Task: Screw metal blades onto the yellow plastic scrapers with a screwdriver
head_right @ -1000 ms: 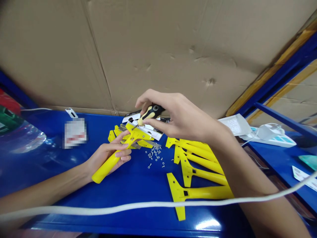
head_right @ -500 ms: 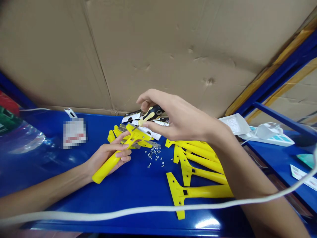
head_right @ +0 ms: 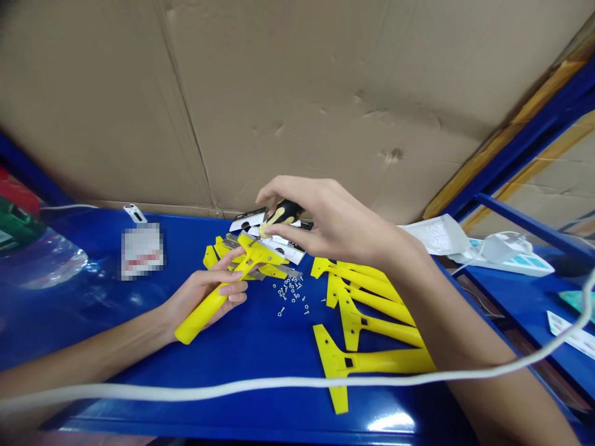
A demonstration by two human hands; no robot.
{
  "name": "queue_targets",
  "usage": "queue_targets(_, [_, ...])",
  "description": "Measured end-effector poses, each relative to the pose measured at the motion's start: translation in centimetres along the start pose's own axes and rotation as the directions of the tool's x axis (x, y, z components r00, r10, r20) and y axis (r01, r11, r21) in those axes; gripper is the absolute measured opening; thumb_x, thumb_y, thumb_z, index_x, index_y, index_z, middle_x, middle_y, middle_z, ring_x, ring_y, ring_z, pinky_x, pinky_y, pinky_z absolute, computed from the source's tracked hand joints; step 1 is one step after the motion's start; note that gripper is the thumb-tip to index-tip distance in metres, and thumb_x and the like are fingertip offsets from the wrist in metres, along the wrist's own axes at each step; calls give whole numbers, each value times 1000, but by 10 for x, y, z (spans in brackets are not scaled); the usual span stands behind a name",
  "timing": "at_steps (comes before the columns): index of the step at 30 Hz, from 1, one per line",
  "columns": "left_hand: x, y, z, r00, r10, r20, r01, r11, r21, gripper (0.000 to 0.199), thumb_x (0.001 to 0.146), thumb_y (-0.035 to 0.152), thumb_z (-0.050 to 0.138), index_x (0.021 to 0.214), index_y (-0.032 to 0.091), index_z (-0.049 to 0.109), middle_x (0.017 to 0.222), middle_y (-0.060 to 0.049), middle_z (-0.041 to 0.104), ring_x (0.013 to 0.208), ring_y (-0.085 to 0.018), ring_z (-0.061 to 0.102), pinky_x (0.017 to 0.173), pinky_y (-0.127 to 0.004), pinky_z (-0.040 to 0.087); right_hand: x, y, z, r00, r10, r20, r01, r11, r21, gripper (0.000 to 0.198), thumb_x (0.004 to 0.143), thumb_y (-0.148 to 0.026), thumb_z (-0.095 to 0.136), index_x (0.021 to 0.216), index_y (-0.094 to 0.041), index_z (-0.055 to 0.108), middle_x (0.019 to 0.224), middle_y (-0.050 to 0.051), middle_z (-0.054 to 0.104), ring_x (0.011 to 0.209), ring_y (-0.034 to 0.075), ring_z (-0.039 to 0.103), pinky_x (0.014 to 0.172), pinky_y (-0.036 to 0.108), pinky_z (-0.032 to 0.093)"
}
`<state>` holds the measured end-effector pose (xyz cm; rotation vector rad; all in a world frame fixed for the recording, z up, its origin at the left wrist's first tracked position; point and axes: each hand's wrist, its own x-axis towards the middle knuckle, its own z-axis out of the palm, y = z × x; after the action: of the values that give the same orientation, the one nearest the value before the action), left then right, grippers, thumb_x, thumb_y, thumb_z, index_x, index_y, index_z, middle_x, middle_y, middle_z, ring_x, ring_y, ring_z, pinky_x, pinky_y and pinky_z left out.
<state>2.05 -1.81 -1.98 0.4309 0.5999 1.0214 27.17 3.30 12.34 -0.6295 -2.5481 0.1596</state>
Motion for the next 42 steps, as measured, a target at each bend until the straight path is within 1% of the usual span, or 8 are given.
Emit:
queue_targets(7, [1,0,-1,1000,-4,-4,4,1000,-16,69,81,-6,74,140,27,56,95,1,64,51,-2,51,58,-21,46,0,-2,1,999,6,34,-7,1000,12,27,101,-38,70,125,-25,69,126,10,78,110,27,75,95,42,59])
queue_targets(13, [2,-1,-2,1000,-14,12,14,1000,17,72,82,-4,75,143,29,55,95,2,64,52,-2,51,58,-21,47,1,-2,1,1000,-12,-28,11,999,-34,30,103,-45,69,121,-21,71,120,10,80,105,27,76,92,40,58])
queue_targets(19, [1,-1,-1,1000,-8,11,7,999,34,74,81,-3,76,144,30,54,101,0,66,52,-1,50,58,-21,46,0,-4,1,999,-36,21,34,996,82,24,102,-33,70,123,-23,71,121,9,79,104,25,76,91,38,59])
queue_targets(23, [1,-1,-1,1000,-18,13,18,999,41,72,82,-3,76,143,29,54,91,3,62,52,-3,50,58,-21,45,1,-5,4,999,-32,-20,33,999,24,20,104,-38,68,116,-23,72,114,8,80,100,25,76,89,39,58])
queue_targets(28, [2,-1,-2,1000,-4,10,4,1000,21,71,80,-3,77,140,29,55,98,1,65,52,-2,50,58,-21,45,2,-2,3,1000,-19,20,18,999,45,22,99,-32,72,120,-24,71,121,9,78,105,26,74,91,39,58])
queue_targets(32, [2,-1,-2,1000,-9,25,8,999,48,73,80,-2,77,142,31,55,106,-1,66,52,-1,50,58,-21,46,1,1,3,1000,4,-30,-4,1000,-3,21,101,-42,71,109,-22,71,106,6,79,92,24,75,85,38,57])
queue_targets(38, [1,-1,-1,1000,-4,8,4,999,33,72,79,-2,77,140,30,57,101,1,65,51,-1,49,58,-21,45,0,4,4,1000,-3,-21,4,996,84,34,96,-35,76,128,-26,67,129,9,76,112,29,73,98,46,60])
queue_targets(42, [0,-2,-2,1000,-4,7,4,1000,23,70,78,-3,77,138,28,56,100,0,66,51,-2,50,58,-21,45,1,4,5,1000,11,-20,-10,997,71,24,100,-40,73,117,-24,70,116,7,79,98,25,75,88,40,60])
